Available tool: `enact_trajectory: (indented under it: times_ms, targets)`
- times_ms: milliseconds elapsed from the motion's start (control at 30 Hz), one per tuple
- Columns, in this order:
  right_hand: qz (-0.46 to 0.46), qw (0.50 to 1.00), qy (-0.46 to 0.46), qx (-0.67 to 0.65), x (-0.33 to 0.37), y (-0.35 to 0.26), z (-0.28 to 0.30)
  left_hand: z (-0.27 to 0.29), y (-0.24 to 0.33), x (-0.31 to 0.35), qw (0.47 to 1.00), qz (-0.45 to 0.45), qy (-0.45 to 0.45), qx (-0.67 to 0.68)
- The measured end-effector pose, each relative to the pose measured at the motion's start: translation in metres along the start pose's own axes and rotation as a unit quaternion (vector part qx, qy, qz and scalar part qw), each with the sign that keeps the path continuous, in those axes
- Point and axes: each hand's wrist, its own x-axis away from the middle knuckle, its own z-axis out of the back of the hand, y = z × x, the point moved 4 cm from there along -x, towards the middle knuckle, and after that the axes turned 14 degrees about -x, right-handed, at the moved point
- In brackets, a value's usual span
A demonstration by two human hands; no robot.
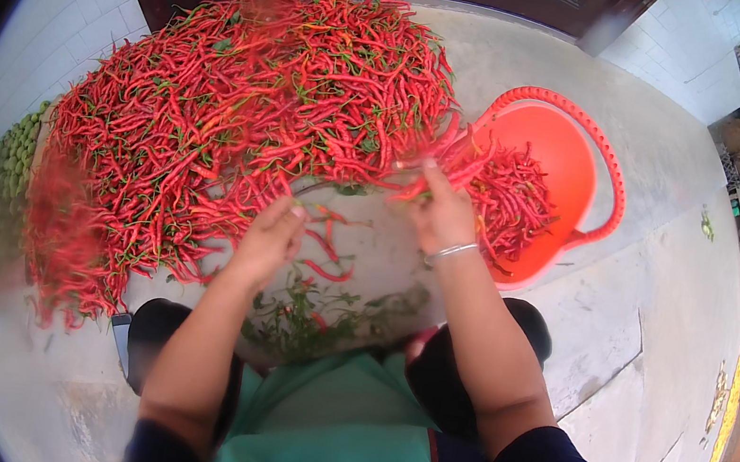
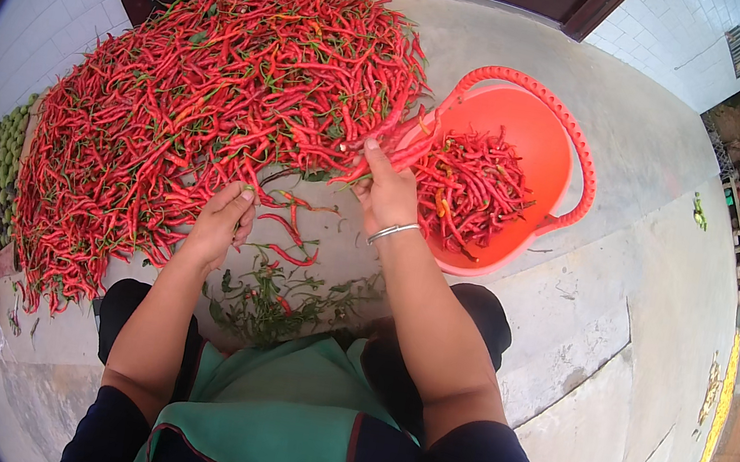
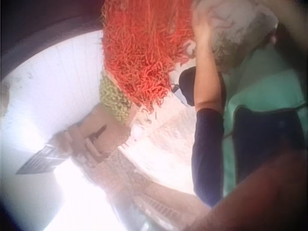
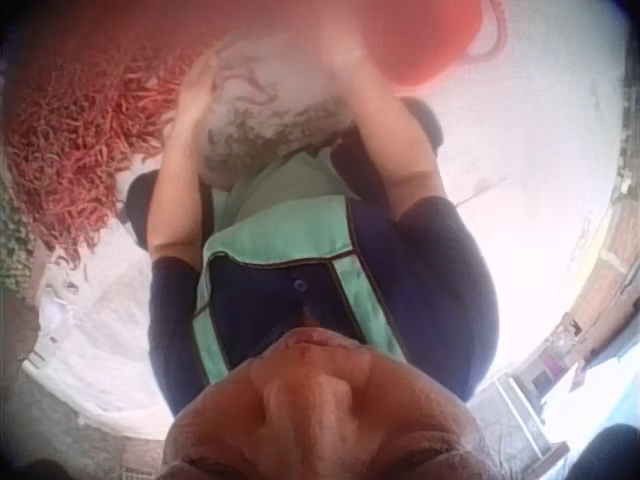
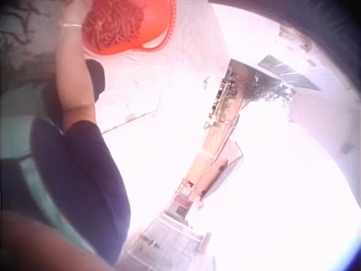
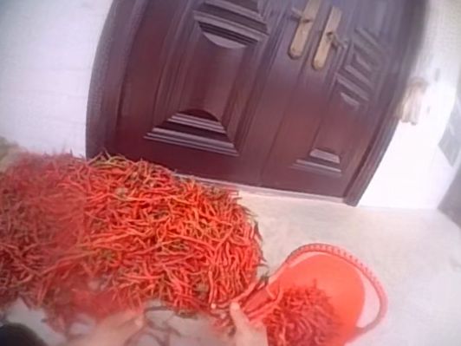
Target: The person picks through a large pile of red chilis on the floor by hand, removing the stems and placing the chilis into a red bucket.
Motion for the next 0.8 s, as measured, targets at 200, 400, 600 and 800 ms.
enact_trajectory:
  times_ms: [200, 400, 600, 800]
  targets:
    - [-0.003, 0.970, 0.164, -0.181, -0.003, -0.042, 0.064, -0.033, -0.005, -0.013, 0.999, 0.003, -0.051, -0.012]
    - [-0.094, 0.982, -0.081, 0.144, 0.037, 0.013, 0.018, -0.046, -0.002, -0.012, 0.996, -0.042, -0.073, -0.034]
    - [-0.194, 0.951, -0.216, 0.103, 0.048, 0.058, -0.008, -0.050, -0.003, 0.005, 0.991, 0.038, -0.130, 0.002]
    - [-0.199, 0.951, -0.209, 0.112, 0.049, 0.073, -0.014, -0.042, -0.009, 0.007, 0.978, 0.088, -0.109, 0.153]
